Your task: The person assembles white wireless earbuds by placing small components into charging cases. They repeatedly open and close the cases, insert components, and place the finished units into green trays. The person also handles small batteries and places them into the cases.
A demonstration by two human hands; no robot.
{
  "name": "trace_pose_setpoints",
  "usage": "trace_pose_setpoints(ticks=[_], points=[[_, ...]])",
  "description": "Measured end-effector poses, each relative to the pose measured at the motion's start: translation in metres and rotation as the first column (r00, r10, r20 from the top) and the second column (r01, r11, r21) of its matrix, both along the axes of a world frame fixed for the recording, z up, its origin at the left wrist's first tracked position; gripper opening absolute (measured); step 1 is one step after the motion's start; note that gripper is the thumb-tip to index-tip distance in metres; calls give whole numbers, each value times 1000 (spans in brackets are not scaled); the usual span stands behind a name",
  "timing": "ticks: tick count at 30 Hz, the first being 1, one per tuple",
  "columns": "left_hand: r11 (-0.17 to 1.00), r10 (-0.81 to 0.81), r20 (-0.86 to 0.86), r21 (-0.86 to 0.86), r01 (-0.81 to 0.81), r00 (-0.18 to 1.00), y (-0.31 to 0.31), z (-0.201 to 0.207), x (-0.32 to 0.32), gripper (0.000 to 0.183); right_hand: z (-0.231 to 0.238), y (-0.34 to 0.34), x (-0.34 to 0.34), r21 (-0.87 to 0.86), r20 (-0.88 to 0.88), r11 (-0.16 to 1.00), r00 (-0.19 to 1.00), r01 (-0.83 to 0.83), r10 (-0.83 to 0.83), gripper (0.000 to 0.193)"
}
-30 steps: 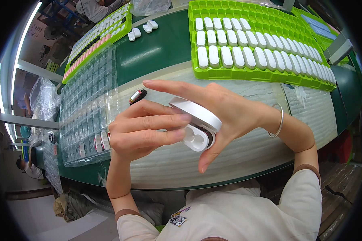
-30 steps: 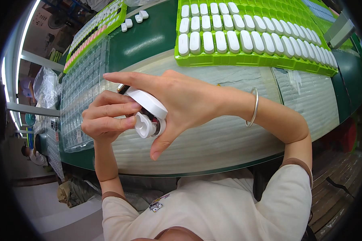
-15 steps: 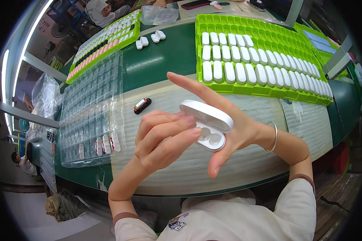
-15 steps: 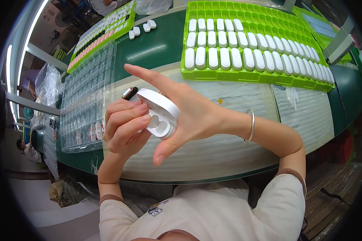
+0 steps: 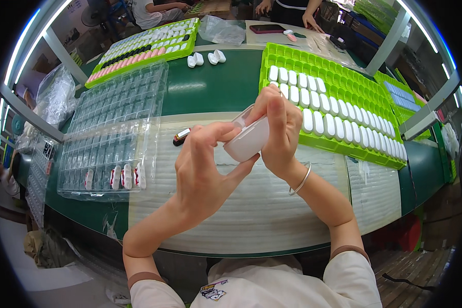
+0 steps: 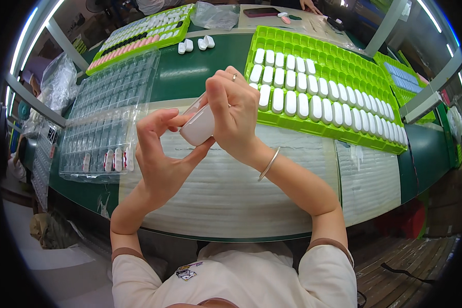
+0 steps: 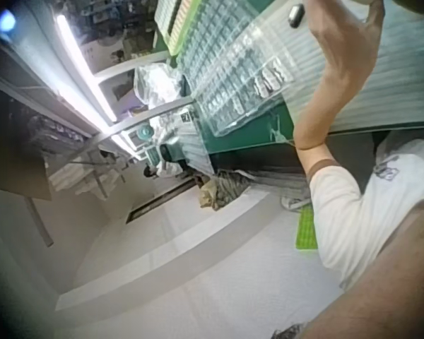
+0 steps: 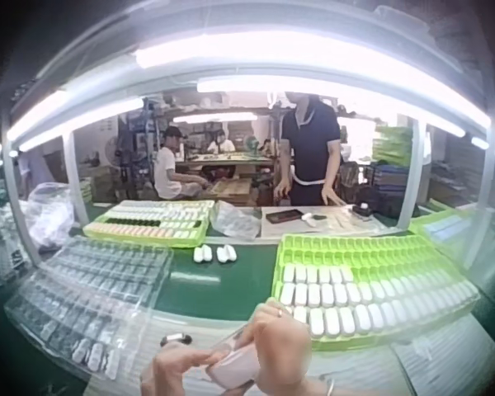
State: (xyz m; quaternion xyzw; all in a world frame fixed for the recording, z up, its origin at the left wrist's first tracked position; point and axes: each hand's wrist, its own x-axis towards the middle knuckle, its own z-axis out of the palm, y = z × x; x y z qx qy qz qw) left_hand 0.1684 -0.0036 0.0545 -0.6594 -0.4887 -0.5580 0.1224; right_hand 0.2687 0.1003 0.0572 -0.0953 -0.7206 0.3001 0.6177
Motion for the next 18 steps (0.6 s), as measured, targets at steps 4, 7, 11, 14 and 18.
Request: trace_pose_setpoints(ticks=[4,7,11,14,18], points=[[958,177,-399,-139,-251,900,-4,18,-13,41,2,5,0,165,56,983,994,85,-95,40],[966,166,-466,-101,-239,869,-6,10,-14,36,-2,-3,-7,103,68,993,997,-51,44,44],[980,164,-440,-32,-197,883,-2,7,-11,35,-1,-7,-3,39,91,985,982,-170,166,51],[973,161,-456,-73,-217,875,-7,11,-8,36,8,-11,1,96,49,980,984,-174,170,54],[958,167,-508,-119,-260,845,-16,13,-5,38,16,-18,1,190,-17,969,986,-157,164,52]])
